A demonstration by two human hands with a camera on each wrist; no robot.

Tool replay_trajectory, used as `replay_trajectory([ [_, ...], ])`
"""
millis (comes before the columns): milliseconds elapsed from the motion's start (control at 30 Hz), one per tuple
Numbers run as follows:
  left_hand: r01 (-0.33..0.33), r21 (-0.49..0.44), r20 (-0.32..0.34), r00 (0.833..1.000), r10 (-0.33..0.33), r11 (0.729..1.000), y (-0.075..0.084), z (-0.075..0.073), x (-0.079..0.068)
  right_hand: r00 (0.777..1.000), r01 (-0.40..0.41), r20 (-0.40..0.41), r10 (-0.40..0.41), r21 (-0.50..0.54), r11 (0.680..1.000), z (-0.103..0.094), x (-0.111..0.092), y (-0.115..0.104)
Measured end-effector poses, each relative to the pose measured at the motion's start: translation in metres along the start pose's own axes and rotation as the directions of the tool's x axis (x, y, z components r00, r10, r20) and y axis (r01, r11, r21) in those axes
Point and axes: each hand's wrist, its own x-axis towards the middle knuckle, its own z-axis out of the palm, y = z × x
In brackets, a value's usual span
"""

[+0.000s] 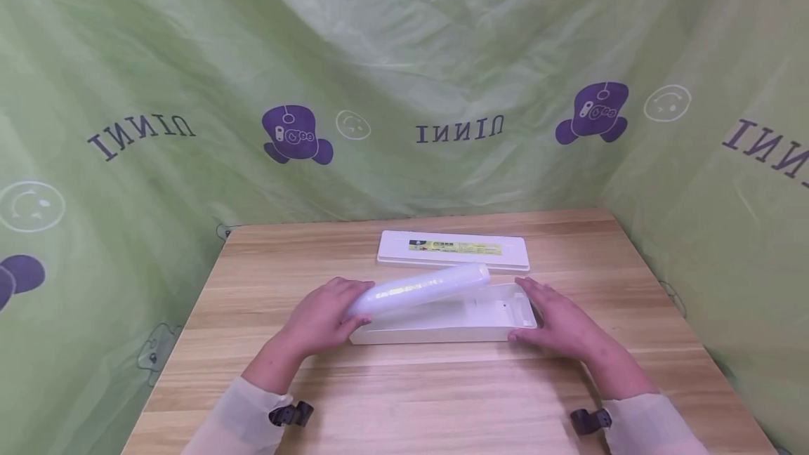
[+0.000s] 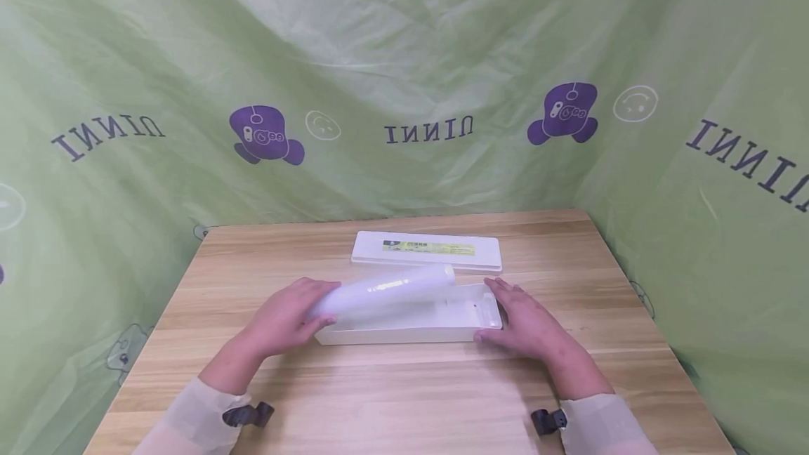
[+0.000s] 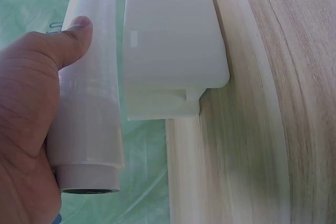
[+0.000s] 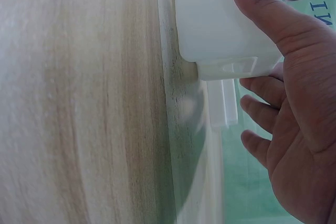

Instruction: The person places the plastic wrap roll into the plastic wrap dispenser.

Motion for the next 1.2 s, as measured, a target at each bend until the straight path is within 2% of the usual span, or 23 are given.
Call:
replay_trajectory([
  [1200,-0.08,-0.007,0.053,0.995,0.081,0.997,0.015,0.009,0.016,1.0,-0.01,0.001,0.01,0.012,1.0,-0.002,-0.001,-0.001],
])
